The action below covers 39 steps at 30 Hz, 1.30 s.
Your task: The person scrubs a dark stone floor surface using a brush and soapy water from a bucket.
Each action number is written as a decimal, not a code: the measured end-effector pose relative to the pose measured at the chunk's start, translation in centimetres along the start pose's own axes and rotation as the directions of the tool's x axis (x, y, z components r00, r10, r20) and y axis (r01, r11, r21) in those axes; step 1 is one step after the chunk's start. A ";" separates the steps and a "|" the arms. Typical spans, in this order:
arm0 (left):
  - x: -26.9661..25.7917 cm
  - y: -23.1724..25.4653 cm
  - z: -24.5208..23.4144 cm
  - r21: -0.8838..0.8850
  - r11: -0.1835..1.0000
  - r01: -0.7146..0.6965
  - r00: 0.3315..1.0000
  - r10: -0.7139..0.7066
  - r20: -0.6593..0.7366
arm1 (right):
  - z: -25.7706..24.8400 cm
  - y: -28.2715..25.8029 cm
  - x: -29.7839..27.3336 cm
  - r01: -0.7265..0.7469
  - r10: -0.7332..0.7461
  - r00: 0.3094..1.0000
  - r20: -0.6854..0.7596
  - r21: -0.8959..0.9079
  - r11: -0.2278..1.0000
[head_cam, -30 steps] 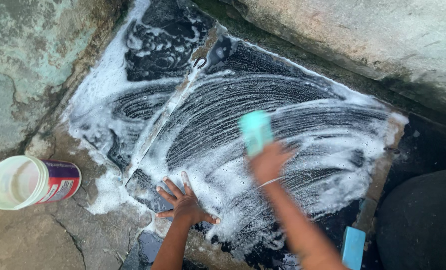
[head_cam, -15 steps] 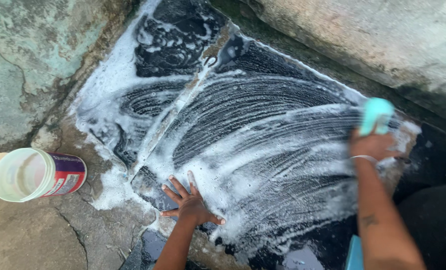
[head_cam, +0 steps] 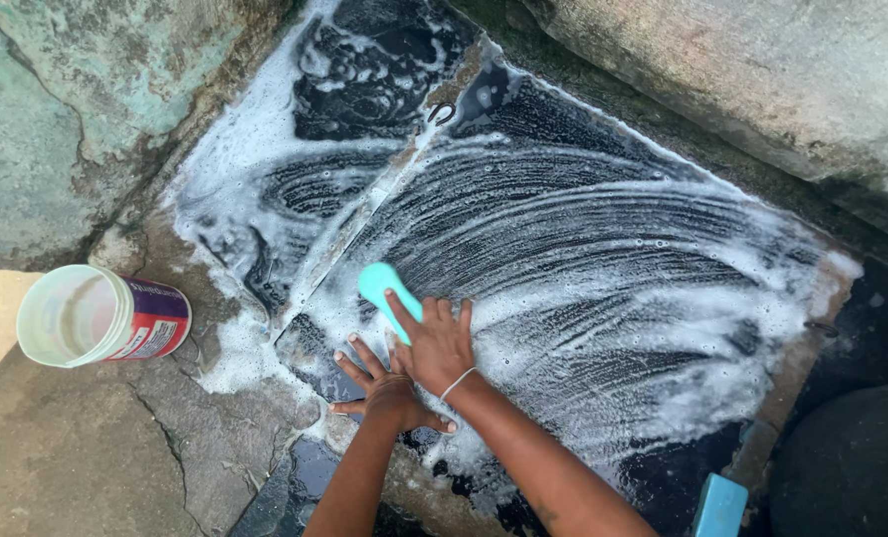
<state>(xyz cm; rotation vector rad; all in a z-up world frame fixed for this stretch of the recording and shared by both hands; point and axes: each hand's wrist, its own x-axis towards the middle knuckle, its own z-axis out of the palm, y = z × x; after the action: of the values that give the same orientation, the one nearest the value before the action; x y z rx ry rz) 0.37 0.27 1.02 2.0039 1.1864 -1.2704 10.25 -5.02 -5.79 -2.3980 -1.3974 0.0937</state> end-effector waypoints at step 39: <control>-0.5 -0.7 -1.6 -0.063 0.998 -0.009 0.999 0.011 0.043 | -7.8 36.4 -3.9 -0.767 0.769 0.596 -0.231 0.121 0.631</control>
<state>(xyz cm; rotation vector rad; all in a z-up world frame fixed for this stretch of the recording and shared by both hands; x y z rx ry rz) 0.38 1.64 2.26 1.9256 1.1801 -1.2495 40.27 -26.65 -11.39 -2.7007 -0.1473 -0.0046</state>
